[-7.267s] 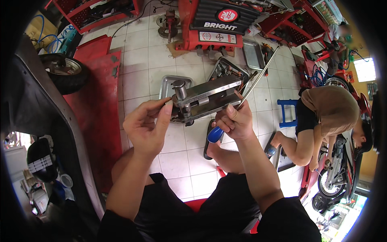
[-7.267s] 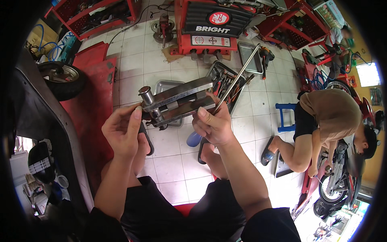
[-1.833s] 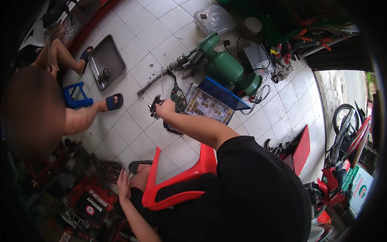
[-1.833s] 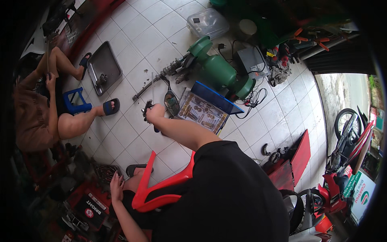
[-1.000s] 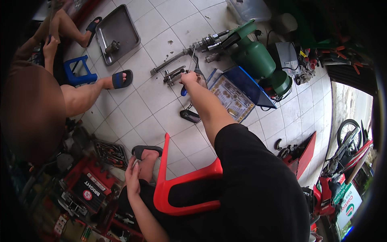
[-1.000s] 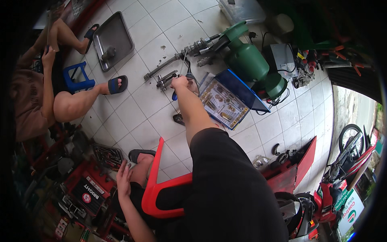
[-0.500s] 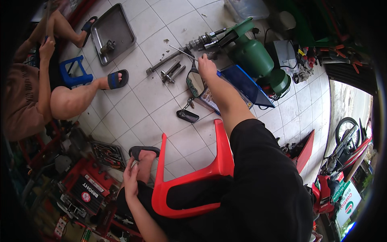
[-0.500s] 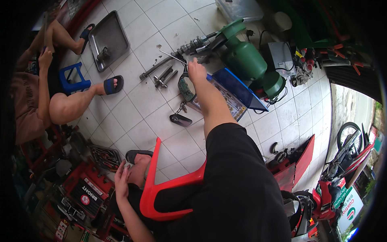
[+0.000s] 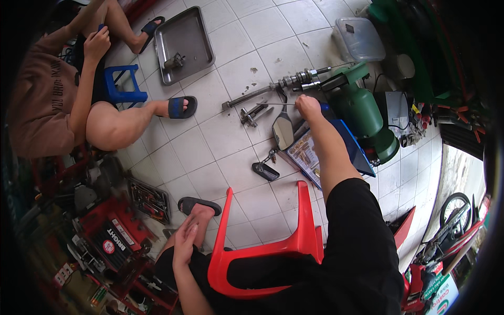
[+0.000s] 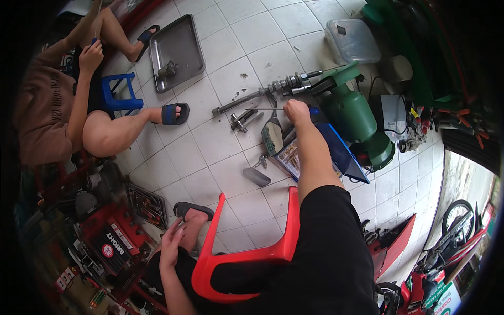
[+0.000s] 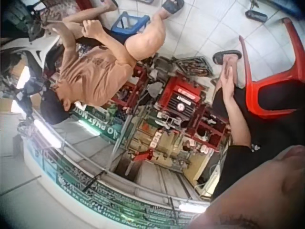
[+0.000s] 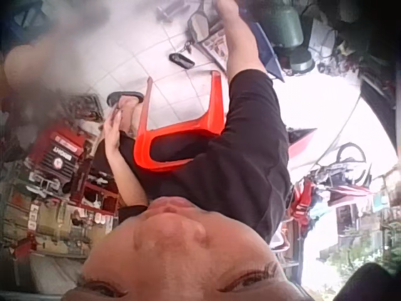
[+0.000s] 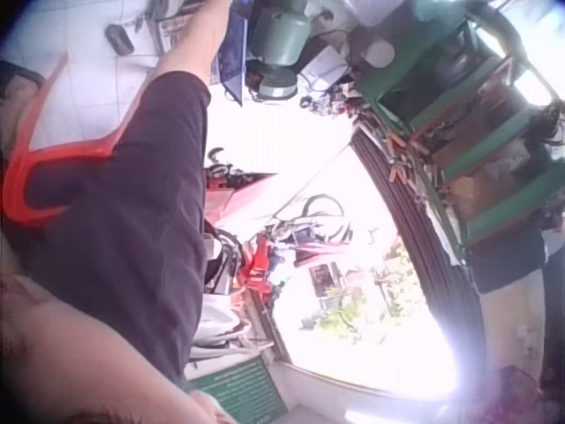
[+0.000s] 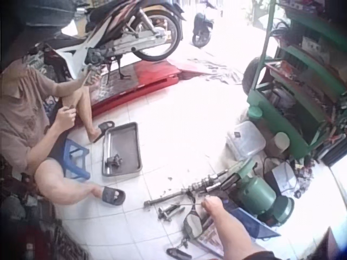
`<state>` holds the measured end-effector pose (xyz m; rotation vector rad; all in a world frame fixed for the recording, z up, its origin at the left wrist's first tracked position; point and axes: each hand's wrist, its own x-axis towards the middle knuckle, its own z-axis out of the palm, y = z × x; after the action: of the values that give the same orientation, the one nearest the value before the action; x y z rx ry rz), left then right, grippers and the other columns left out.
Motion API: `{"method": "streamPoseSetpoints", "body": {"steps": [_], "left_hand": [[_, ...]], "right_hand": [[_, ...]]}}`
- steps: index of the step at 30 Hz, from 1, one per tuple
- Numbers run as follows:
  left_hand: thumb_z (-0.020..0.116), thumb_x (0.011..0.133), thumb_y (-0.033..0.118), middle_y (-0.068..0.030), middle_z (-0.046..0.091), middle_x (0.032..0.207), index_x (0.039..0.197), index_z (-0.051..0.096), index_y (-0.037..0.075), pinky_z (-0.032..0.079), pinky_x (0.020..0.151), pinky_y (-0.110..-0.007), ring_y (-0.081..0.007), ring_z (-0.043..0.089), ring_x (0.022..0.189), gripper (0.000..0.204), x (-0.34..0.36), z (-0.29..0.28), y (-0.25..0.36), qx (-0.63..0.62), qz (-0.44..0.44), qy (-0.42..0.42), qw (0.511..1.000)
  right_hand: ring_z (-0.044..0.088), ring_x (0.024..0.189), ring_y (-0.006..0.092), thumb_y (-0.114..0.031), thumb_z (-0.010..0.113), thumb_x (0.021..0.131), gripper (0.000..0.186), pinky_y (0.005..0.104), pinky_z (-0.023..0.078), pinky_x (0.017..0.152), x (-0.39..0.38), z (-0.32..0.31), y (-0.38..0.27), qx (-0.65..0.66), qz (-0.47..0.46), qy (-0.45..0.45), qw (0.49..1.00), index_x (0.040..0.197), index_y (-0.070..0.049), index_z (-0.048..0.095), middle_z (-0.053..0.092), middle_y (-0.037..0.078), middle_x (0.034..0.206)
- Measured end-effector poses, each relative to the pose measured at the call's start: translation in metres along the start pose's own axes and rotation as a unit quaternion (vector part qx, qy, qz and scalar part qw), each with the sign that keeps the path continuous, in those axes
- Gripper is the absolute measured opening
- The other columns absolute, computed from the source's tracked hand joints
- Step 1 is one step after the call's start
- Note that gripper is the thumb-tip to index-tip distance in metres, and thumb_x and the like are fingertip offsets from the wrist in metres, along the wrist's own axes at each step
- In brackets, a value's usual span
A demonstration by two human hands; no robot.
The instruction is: The person cleans a motorcycle camshaft with a cloth, inspects the component by hand, and then uses a screwdriver to tighten screws on a side mirror housing.
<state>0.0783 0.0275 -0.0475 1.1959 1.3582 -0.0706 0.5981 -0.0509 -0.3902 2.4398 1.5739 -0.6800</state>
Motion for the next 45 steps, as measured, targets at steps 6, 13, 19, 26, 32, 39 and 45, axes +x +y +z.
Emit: {"method": "streamPoseSetpoints", "body": {"steps": [6,13,19,26,32,39,45], "left_hand": [[0.056,0.098,0.016,-0.0129,0.052,0.14,0.142,0.045,-0.003,0.043,0.102,-0.035,-0.0231,0.054,0.124,0.049,0.01,-0.006,-0.003,-0.012,0.007,0.015,1.0],[0.057,0.097,0.015,-0.0129,0.055,0.138,0.139,0.048,-0.004,0.044,0.099,-0.033,-0.0215,0.057,0.12,0.047,0.009,-0.005,-0.002,-0.02,0.035,0.044,0.998],[0.06,0.096,0.015,-0.013,0.056,0.136,0.138,0.049,-0.005,0.044,0.101,-0.032,-0.0187,0.057,0.118,0.048,0.005,-0.002,0.002,-0.016,0.044,0.057,0.997],[0.078,0.079,0.004,-0.0199,0.054,0.135,0.146,0.032,-0.005,0.046,0.103,-0.037,-0.0263,0.056,0.123,0.081,0.0,0.077,0.096,-0.056,0.174,-0.002,0.983],[0.087,0.068,0.001,-0.0179,0.065,0.117,0.131,0.052,-0.008,0.053,0.094,-0.034,-0.0225,0.065,0.108,0.072,0.015,0.088,0.112,-0.028,0.232,0.026,0.972],[0.085,0.064,-0.001,-0.0115,0.072,0.096,0.105,0.069,-0.006,0.056,0.075,-0.027,-0.0155,0.07,0.082,0.044,0.017,0.094,0.112,0.052,0.31,0.102,0.944],[0.083,0.064,-0.003,-0.0121,0.072,0.096,0.104,0.07,-0.004,0.056,0.072,-0.026,-0.0157,0.07,0.08,0.043,0.012,0.091,0.115,0.099,0.365,0.143,0.915]], "right_hand": [[0.069,0.086,0.0359,-0.015,0.071,0.071,0.031,0.0423,0.057,0.074,-0.033,-0.027,-0.033,0.173,-0.096,0.154,0.968,0.1,-0.005,0.066,0.069,0.015,0.101],[0.071,0.083,0.0272,-0.006,0.079,0.062,0.051,0.0339,0.058,0.064,-0.114,-0.142,-0.118,0.471,-0.174,0.287,0.816,0.112,-0.005,0.067,0.069,0.013,0.114],[0.049,0.053,0.0023,-0.008,0.083,0.063,0.047,0.0182,0.04,0.05,-0.149,-0.181,-0.165,0.571,-0.188,0.272,0.752,0.108,-0.002,0.069,0.067,0.003,0.079],[0.048,0.059,0.0012,-0.002,0.078,0.077,0.042,0.0199,0.039,0.055,-0.191,-0.192,-0.207,0.891,-0.021,-0.104,0.442,0.116,0.007,0.063,0.066,0.002,0.079],[0.049,0.063,0.0023,0.0,0.075,0.08,0.045,0.0207,0.04,0.057,-0.215,-0.194,-0.225,0.919,-0.055,-0.158,0.356,0.122,0.007,0.061,0.068,0.004,0.094],[0.039,0.052,0.0007,-0.008,0.082,0.075,0.049,0.0183,0.034,0.053,-0.203,-0.192,-0.217,0.846,-0.123,-0.128,0.502,0.119,0.004,0.064,0.045,-0.007,0.053],[0.043,0.049,0.0,-0.014,0.088,0.071,0.052,0.0196,0.033,0.046,-0.19,-0.209,-0.195,0.73,-0.251,-0.011,0.636,0.115,0.004,0.066,0.062,-0.001,0.067]]}}
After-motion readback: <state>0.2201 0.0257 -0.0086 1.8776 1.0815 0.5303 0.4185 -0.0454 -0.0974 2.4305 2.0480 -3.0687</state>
